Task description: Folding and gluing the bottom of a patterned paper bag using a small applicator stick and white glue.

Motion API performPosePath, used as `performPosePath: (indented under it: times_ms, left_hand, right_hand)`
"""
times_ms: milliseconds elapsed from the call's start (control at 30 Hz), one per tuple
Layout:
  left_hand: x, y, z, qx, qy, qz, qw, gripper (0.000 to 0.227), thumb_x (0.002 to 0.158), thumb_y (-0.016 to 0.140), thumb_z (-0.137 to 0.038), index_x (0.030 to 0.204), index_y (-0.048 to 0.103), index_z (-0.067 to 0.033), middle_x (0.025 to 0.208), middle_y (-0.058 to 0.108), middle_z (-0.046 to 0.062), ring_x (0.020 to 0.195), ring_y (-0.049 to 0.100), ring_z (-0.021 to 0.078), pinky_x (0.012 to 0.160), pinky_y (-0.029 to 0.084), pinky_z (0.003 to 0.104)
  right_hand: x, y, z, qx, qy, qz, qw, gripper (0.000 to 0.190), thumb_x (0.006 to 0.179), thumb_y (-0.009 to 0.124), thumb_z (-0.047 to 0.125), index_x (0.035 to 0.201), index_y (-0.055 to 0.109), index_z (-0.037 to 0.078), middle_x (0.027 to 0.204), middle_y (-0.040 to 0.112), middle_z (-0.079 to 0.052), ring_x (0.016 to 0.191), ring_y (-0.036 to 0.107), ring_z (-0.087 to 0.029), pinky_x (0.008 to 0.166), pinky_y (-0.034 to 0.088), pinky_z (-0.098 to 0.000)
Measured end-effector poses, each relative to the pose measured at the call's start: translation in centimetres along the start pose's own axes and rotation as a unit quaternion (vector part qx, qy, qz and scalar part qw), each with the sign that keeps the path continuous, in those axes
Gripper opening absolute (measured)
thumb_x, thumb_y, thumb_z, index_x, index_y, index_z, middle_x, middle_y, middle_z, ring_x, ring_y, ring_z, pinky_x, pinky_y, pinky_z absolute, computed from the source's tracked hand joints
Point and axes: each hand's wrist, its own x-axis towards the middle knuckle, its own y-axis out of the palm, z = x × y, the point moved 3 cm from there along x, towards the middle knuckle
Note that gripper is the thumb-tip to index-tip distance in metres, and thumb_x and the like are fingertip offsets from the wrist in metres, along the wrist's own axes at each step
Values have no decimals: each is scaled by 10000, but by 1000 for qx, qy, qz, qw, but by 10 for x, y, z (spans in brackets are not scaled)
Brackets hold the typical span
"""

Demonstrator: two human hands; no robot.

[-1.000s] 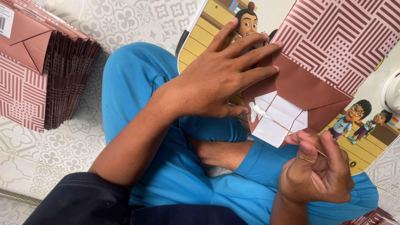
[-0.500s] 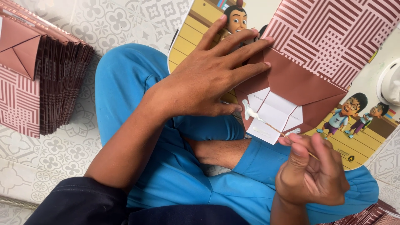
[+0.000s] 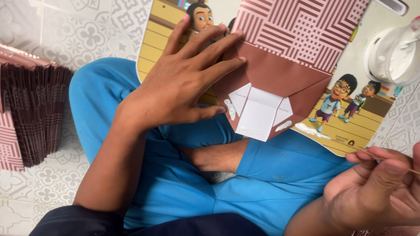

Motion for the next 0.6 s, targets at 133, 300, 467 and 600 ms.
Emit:
performPosePath:
  times_ms: [133, 300, 467, 600]
  left_hand:
    - [0, 1, -1, 1, -4, 7, 1000, 929, 698, 820, -406, 1527, 567, -72, 1654, 391, 135, 1536, 289, 369, 1243, 19, 644]
    - [2, -2, -2, 5, -3, 17, 1000, 903, 697, 762, -402, 1515, 577, -69, 1656, 374, 144, 1537, 288, 376, 1241, 48, 640]
    - [5, -3, -5, 7, -7, 17, 1000, 898, 680, 787, -380, 1497, 594, -62, 1646, 402, 151, 1530, 295, 366, 1235, 36, 632]
    - [4, -2, -5, 10, -11, 18, 1000, 923, 658, 808, -381, 1500, 598, -66, 1645, 409, 153, 1530, 297, 373, 1234, 34, 644]
  right_hand:
    - [-3, -7, -13, -14, -3, -4, 1000, 408, 1201, 623, 222, 1505, 485, -14, 1104, 596, -205, 937, 603, -228, 845, 565, -306]
    - [-3, -2, -16, -16, -64, 35, 997, 331, 1155, 617, 46, 1438, 504, -82, 1070, 634, -270, 885, 649, -270, 818, 621, -384]
    - [-11, 5, -15, -22, -50, 48, 997, 349, 1108, 625, -10, 1410, 492, -125, 1028, 641, -275, 854, 662, -271, 815, 637, -383]
    - [-11, 4, -18, -27, -65, 38, 997, 328, 1124, 621, -4, 1409, 491, -102, 1061, 637, -307, 827, 647, -291, 815, 616, -384]
